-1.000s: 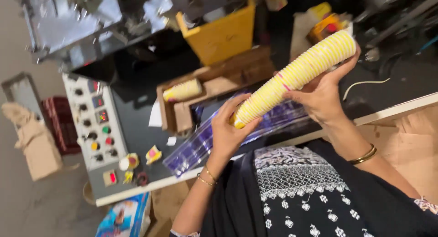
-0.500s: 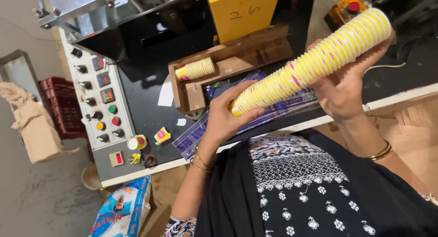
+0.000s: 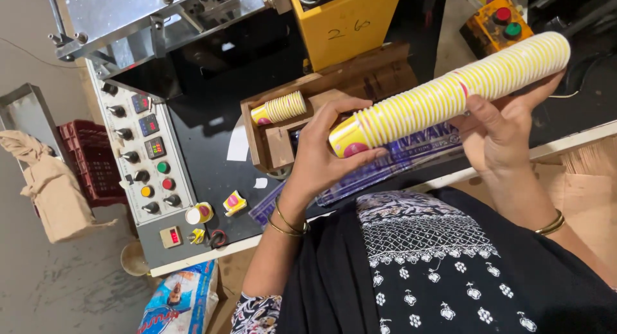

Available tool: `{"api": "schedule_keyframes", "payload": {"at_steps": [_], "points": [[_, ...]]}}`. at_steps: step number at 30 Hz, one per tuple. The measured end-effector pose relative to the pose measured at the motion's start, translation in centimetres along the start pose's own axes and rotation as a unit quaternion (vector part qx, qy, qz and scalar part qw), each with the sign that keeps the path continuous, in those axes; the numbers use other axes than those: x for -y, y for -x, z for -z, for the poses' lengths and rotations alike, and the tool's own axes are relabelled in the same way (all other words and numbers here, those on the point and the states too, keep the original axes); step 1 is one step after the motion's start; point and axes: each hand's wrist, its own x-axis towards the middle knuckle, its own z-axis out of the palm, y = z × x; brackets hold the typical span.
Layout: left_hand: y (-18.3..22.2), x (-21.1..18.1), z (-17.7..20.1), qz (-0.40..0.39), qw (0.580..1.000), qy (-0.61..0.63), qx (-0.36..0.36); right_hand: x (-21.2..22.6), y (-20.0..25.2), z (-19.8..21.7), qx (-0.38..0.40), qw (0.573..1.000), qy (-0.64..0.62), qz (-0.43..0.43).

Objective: The person packages stacks of paper cups into plastic sleeves by hand, sliding stacks into the bags and tucking the ends.

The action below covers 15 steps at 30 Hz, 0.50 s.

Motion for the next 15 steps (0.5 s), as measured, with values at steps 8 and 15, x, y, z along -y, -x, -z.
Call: {"api": "schedule_keyframes", "payload": {"at_steps": [8,15], "points": [[-0.8,-1.8,0.6,-0.017,0.997,0.062,-0.047,3.0,-0.4,-3.5,0.015,0.998,0.05,0.043],[0.9,-1.5,1.8,0.011,0.978,0.188,-0.085,4.6,-0.1,0.8,0.021,0.988,0.113,0.106]]}}
